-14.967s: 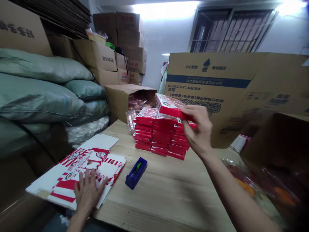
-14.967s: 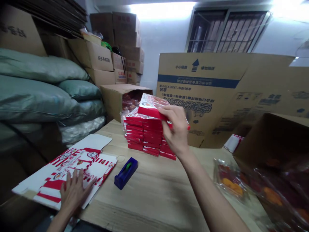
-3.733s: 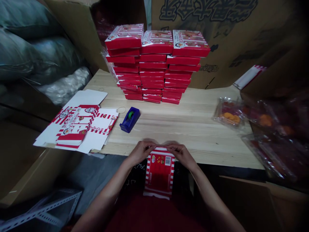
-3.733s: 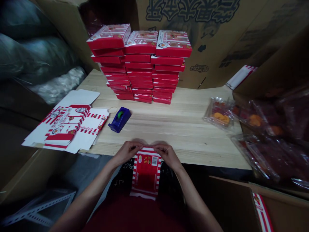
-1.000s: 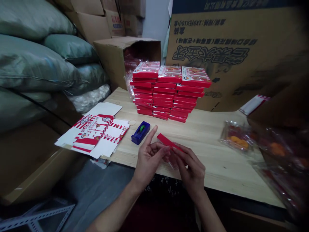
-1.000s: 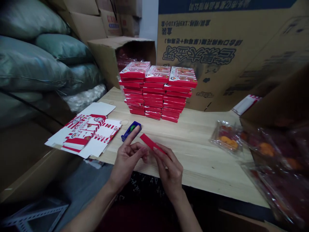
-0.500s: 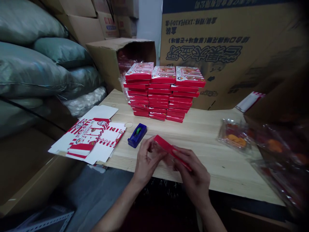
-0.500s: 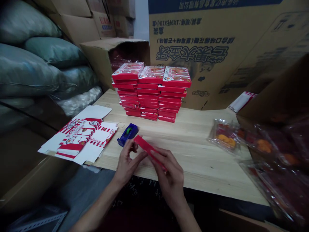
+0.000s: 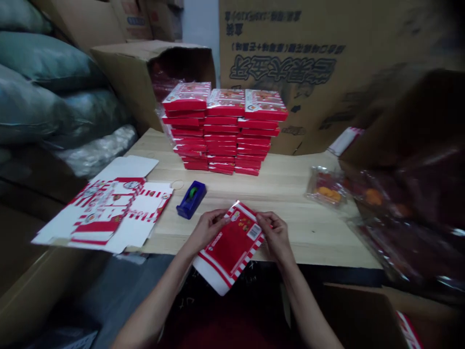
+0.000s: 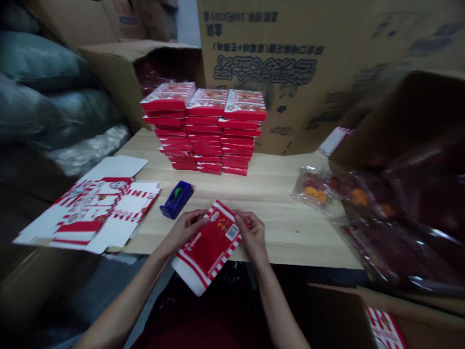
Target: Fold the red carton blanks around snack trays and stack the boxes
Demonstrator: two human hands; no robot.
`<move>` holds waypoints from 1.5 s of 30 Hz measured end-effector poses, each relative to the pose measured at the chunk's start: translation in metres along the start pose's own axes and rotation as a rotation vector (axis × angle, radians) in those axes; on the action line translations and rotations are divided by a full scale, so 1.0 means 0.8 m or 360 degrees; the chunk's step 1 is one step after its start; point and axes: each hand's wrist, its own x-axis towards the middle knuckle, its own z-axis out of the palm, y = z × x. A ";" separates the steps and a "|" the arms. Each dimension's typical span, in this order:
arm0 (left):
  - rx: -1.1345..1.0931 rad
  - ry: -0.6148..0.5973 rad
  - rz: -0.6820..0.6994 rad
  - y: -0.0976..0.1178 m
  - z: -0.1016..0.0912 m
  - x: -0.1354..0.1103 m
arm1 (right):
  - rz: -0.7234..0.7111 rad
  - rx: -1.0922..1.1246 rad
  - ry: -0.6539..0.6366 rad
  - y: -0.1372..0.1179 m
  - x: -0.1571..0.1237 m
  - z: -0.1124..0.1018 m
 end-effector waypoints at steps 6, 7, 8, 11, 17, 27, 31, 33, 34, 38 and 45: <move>0.0567 0.0054 0.0129 -0.055 -0.019 0.065 | -0.0163 -0.0434 0.0154 0.048 0.028 -0.038; 0.0617 0.0071 0.0141 -0.060 -0.020 0.072 | -0.0191 -0.0524 0.0243 0.048 0.039 -0.056; 0.0671 0.0094 0.0154 -0.065 -0.020 0.076 | -0.0218 -0.0617 0.0351 0.045 0.053 -0.075; 0.0818 0.0209 0.0195 -0.077 -0.016 0.076 | -0.0249 -0.0905 0.0718 0.034 0.104 -0.143; 0.1069 0.0298 0.0335 -0.090 -0.013 0.055 | 0.0000 -0.1372 0.1013 0.033 0.191 -0.238; 0.0851 0.0271 0.0338 -0.062 -0.010 0.030 | -0.0041 -0.1581 0.0694 0.051 0.159 -0.225; 0.0791 0.0256 0.0357 -0.044 -0.001 0.024 | -0.0259 -0.1473 0.0713 0.047 0.121 -0.196; 0.0765 0.0309 0.0379 -0.035 0.002 0.019 | -0.0389 -0.1375 0.0802 0.038 0.106 -0.185; 0.0753 0.0338 0.0390 -0.031 0.004 0.016 | -0.0445 -0.1315 0.0869 0.030 0.099 -0.182; 0.0627 0.0437 0.0356 -0.015 0.014 0.008 | -0.0616 -0.1009 0.1152 -0.011 0.083 -0.178; -0.0007 0.0461 0.0029 0.002 0.035 0.018 | -0.0589 -0.0573 0.0990 -0.057 0.045 -0.152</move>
